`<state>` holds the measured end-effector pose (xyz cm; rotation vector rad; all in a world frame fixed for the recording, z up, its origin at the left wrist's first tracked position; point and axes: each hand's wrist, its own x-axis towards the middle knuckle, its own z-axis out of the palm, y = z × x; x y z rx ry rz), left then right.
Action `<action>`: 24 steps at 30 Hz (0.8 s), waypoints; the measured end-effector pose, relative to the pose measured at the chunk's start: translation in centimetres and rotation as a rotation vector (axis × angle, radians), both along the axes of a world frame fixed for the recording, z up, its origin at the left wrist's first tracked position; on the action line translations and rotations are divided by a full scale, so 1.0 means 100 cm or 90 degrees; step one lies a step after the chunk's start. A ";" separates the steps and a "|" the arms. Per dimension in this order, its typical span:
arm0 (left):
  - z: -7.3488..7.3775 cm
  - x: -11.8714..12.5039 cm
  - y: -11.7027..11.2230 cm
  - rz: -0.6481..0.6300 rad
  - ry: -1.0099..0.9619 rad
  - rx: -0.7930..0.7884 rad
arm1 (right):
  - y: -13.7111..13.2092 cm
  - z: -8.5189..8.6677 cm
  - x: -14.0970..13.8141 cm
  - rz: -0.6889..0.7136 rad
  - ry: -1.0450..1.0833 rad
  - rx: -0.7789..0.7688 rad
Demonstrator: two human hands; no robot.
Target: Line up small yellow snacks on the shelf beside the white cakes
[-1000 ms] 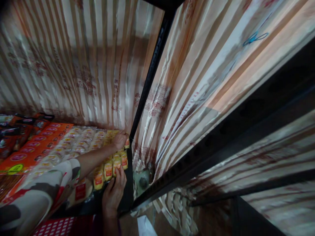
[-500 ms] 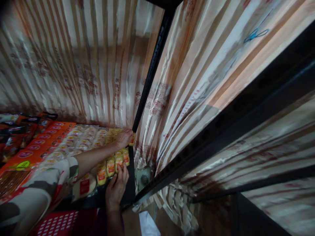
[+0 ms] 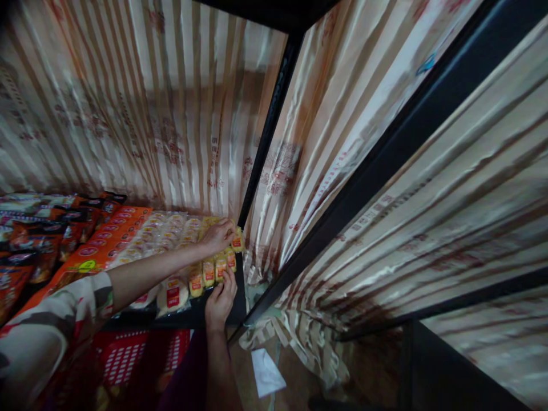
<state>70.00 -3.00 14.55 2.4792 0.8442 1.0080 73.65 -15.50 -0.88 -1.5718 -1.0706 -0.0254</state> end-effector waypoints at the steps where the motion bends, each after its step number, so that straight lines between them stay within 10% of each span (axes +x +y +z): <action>1: 0.002 -0.005 -0.004 0.000 0.005 -0.004 | 0.000 0.000 0.000 0.000 0.030 0.007; 7: -0.003 -0.035 -0.026 -0.006 0.079 -0.012 | -0.008 0.007 -0.002 0.015 0.164 0.035; 24: -0.045 -0.068 -0.054 0.047 0.263 0.083 | -0.032 0.003 -0.011 0.062 -0.088 -0.072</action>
